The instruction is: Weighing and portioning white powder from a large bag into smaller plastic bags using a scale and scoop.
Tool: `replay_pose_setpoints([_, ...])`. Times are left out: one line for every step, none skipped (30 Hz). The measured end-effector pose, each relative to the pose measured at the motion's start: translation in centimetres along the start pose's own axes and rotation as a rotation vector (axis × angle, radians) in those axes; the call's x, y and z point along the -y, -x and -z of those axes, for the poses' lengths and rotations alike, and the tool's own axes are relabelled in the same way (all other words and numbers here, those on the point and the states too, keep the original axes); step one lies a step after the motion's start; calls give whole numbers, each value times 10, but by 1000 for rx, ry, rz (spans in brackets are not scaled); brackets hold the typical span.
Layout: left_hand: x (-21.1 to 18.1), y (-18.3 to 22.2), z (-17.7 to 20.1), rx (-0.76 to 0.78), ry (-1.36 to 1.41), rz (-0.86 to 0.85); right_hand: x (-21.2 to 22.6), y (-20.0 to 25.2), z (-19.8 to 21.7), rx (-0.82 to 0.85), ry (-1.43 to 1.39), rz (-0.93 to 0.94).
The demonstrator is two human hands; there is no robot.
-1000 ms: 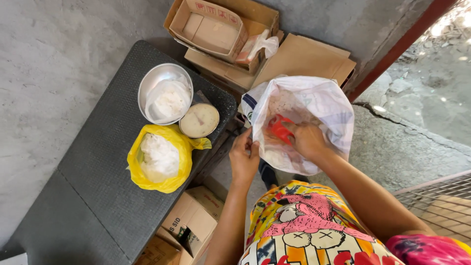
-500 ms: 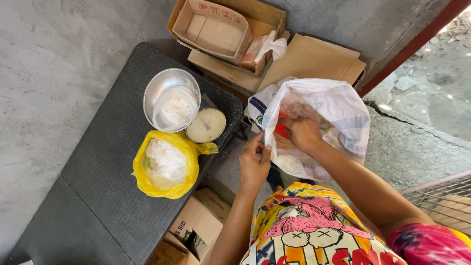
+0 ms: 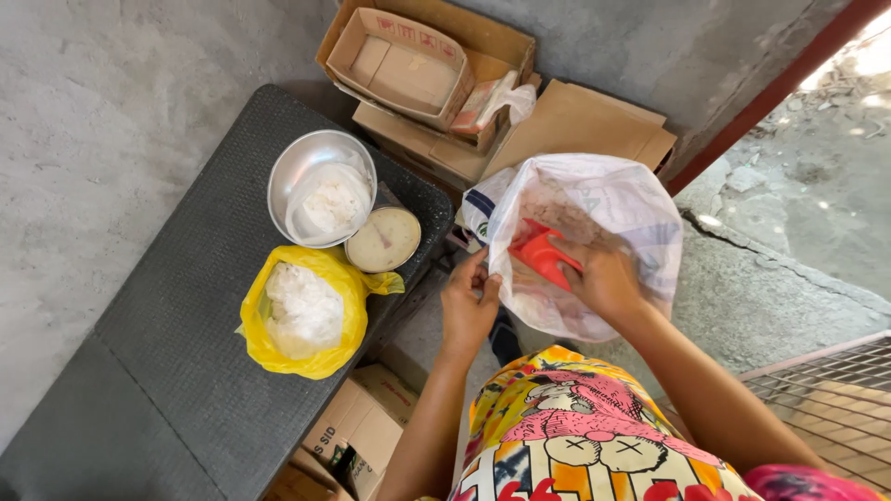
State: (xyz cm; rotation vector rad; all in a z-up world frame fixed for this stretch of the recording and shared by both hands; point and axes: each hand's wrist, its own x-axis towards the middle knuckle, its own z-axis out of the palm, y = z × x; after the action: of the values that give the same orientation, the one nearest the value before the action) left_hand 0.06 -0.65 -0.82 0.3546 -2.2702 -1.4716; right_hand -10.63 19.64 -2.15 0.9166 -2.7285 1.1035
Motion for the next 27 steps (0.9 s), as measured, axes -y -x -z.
replay_pose_setpoints([3, 0, -1, 2, 6, -7, 4, 6, 11, -7, 7, 1])
replay_pose_setpoints([5, 0, -2, -1, 11, -6, 8, 11, 23, -4, -4, -23])
replay_pose_setpoints([8, 1, -3, -4, 16, -4, 12, 16, 34, -2, -14, -48])
replay_pose_setpoints([7, 1, -4, -7, 23, -10, 11, 22, 43, -6, -7, -43])
replay_pose_setpoints([6, 2, -5, -8, 27, -12, 11, 27, 51, -40, 3, -11])
replay_pose_setpoints([6, 2, -5, -14, 30, -13, 11, 30, 59, -72, 10, 26])
replay_pose_setpoints([2, 2, -7, -23, 35, -19, 12, 35, 69, -74, 15, 36])
replay_pose_setpoints([-1, 2, -7, -44, 5, -30, 12, 37, 78, -102, 9, 51])
replay_pose_setpoints([-4, 3, -6, -65, -24, -40, 13, 40, 86, -129, 2, 66])
replay_pose_setpoints([-7, 5, -7, -95, -25, -38, 17, 42, 97, -118, -1, 93])
replay_pose_setpoints([-10, 7, -7, -112, -67, -61, 21, 44, 107, -125, -8, 67])
replay_pose_setpoints([-12, 11, -7, -135, -110, -78, 25, 46, 116, -125, -16, 45])
replay_pose_setpoints([-13, 14, -6, -170, -113, -69, 30, 47, 121, -106, -22, 76])
replay_pose_setpoints([-15, 19, -7, -187, -113, -97, 35, 49, 127, -131, -39, 23])
replay_pose_setpoints([-17, 23, -6, -204, -113, -125, 41, 49, 134, -155, -56, -31])
replay_pose_setpoints([-25, 28, -3, -240, -115, -115, 44, 50, 136, -135, -58, 1])
replay_pose_setpoints([-33, 33, 0, -243, -95, -92, 47, 50, 138, -147, -74, -14])
replay_pose_setpoints([-41, 36, 2, -244, -74, -75, 50, 50, 141, -165, -88, -28])
replay_pose_setpoints([-43, 39, 3, -279, -74, -71, 51, 48, 142, -149, -90, 3])
replay_pose_setpoints([-45, 42, 6, -284, -57, -73, 52, 47, 141, -155, -113, -2])
replay_pose_setpoints([-46, 43, 8, -289, -40, -74, 53, 46, 140, -159, -136, -7])
replay_pose_setpoints([-47, 46, 12, -305, -46, -74, 53, 43, 136, -153, -143, 7])
replay_pose_setpoints([-48, 47, 15, -330, -52, -100, 53, 39, 133, -138, -181, 35])
replay_pose_setpoints([-49, 46, 18, -347, -57, -131, 53, 36, 130, -131, -217, 57])
replay_pose_setpoints([-50, 47, 25, -355, -63, -137, 61, 32, 126, -133, -224, 66])
replay_pose_setpoints([-51, 46, 31, -356, -37, -116, 68, 28, 125, -113, -232, 76])
replay_pose_setpoints([-52, 45, 36, -355, -10, -95, 75, 24, 123, -94, -240, 87])
